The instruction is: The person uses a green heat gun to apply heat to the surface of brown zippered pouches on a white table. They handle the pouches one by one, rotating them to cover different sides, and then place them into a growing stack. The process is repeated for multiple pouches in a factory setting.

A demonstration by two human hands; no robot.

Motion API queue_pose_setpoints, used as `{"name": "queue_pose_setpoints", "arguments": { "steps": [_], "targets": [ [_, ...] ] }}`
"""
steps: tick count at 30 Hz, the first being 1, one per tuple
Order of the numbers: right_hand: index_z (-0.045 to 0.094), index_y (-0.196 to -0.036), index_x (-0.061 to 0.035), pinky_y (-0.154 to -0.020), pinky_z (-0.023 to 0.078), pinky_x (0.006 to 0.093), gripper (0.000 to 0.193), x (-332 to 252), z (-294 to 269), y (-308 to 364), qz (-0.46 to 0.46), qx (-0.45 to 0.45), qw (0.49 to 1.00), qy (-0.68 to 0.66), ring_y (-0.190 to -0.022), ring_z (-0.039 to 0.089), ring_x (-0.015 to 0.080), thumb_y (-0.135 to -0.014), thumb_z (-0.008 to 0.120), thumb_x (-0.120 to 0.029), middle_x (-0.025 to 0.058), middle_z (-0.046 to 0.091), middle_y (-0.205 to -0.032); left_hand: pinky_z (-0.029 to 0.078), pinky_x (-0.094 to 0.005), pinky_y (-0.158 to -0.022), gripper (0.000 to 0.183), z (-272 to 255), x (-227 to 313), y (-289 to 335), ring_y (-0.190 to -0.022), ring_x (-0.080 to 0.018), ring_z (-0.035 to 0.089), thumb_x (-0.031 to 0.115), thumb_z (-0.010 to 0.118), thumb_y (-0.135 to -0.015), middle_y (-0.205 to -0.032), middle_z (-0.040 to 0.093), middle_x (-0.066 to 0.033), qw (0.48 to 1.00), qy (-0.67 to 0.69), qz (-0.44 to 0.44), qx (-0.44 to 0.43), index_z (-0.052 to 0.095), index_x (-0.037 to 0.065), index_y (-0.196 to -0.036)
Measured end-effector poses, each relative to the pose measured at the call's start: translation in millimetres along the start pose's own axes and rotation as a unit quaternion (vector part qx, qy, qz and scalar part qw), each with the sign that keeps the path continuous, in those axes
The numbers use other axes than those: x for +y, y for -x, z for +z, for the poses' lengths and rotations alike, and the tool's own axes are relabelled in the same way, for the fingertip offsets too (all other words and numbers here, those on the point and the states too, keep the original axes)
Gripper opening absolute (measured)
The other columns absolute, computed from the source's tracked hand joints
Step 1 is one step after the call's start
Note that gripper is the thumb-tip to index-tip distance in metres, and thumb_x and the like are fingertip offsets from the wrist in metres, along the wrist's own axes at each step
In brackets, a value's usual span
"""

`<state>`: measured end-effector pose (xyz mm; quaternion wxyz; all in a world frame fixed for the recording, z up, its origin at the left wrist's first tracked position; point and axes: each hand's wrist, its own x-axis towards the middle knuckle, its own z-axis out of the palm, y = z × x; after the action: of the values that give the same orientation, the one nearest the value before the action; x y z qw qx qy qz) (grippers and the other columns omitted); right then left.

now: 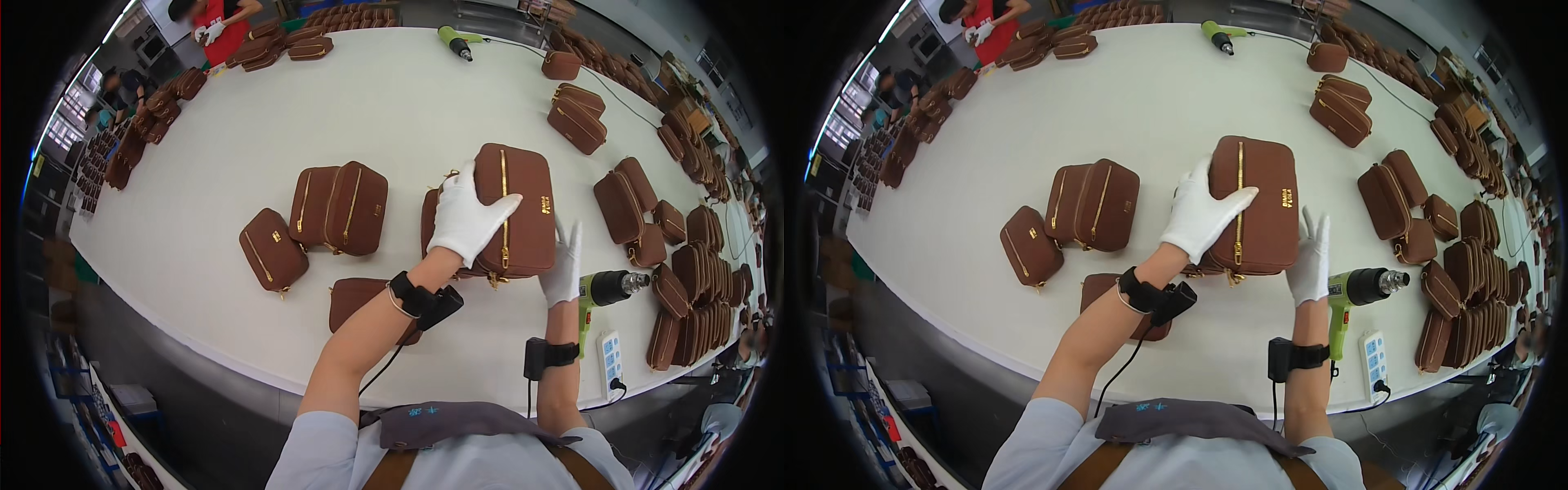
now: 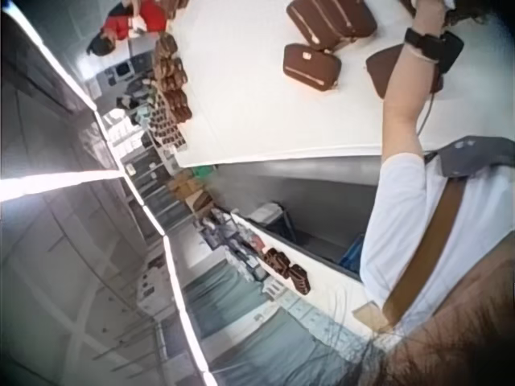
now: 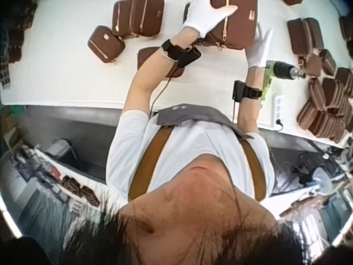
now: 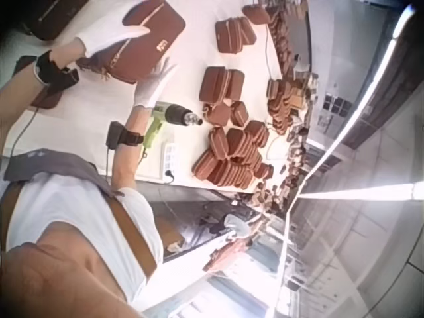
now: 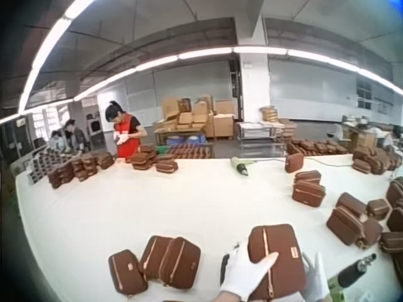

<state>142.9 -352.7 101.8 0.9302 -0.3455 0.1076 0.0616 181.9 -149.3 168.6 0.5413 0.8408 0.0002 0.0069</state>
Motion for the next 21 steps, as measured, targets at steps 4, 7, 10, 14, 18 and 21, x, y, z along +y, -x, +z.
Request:
{"name": "queue_pose_setpoints", "arguments": {
  "steps": [4,7,10,14,18,21],
  "targets": [
    [0.037,-0.14,-0.0012,-0.1,0.044,0.0348,0.07,-18.8,20.1,13.9,-0.03,0.005,0.944,0.33,-0.115,0.056,0.0208,-0.086,0.068,-0.033,0.0095,0.056,-0.126,0.039,-0.0383,-0.103,0.088,7.8,-10.7,4.9,-0.123,-0.0366,0.049,0.052,0.064,-0.083,-0.136,0.044,-0.0277,0.986,0.122,-0.005,-0.115,0.031,-0.003,-0.143],
    [0.044,-0.134,-0.0028,-0.095,0.048,0.0348,0.06,-9.3,-23.6,3.6,0.011,0.033,0.981,0.192,-0.111,0.058,0.0209,-0.085,0.068,-0.029,0.0085,0.058,-0.125,0.04,-0.0374,-0.102,0.072,-1.4,-64.2,-10.3,-0.121,-0.0311,0.052,0.046,0.061,-0.089,-0.128,0.055,-0.0217,0.983,0.178,-0.035,-0.002,0.042,-0.005,-0.136],
    [0.047,-0.131,-0.0028,-0.095,0.049,0.0355,0.056,-3.2,-50.0,-2.8,0.033,0.028,0.995,0.089,-0.109,0.059,0.022,-0.085,0.066,-0.028,0.0084,0.06,-0.121,0.038,-0.0396,-0.105,0.092,-12.5,-139.4,-19.1,-0.13,-0.0358,0.043,0.06,0.06,-0.082,-0.138,0.044,-0.0271,0.97,0.014,-0.24,0.042,0.036,-0.008,-0.139],
    [0.047,-0.129,-0.0026,-0.098,0.048,0.0389,0.054,0.6,-93.7,-9.0,0.066,0.015,0.997,-0.026,-0.11,0.059,0.0243,-0.083,0.065,-0.025,0.0091,0.06,-0.12,0.039,-0.0376,-0.104,0.096,-3.6,-175.8,-11.7,-0.128,-0.033,0.046,0.063,0.061,-0.08,-0.139,0.045,-0.0247,0.914,0.254,-0.307,-0.078,0.037,-0.008,-0.139],
    [0.045,-0.131,-0.0021,-0.102,0.045,0.0418,0.06,18.9,-113.2,-10.4,0.085,0.002,0.996,-0.002,-0.115,0.056,0.0271,-0.077,0.066,-0.018,0.01,0.057,-0.125,0.045,-0.0338,-0.096,0.078,-29.0,-113.0,-9.3,-0.115,-0.0266,0.057,0.053,0.066,-0.081,-0.125,0.059,-0.0204,0.982,0.023,-0.174,-0.074,0.049,-0.004,-0.133],
    [0.041,-0.135,-0.0004,-0.103,0.042,0.0413,0.071,33.4,-107.5,-14.9,0.111,-0.026,0.992,0.058,-0.12,0.051,0.0273,-0.071,0.067,-0.014,0.0111,0.053,-0.13,0.046,-0.038,-0.094,0.062,-51.5,-96.9,-18.4,-0.109,-0.0341,0.06,0.043,0.062,-0.084,-0.116,0.063,-0.0227,0.984,-0.142,-0.103,-0.023,0.056,-0.003,-0.126]
  ]
}}
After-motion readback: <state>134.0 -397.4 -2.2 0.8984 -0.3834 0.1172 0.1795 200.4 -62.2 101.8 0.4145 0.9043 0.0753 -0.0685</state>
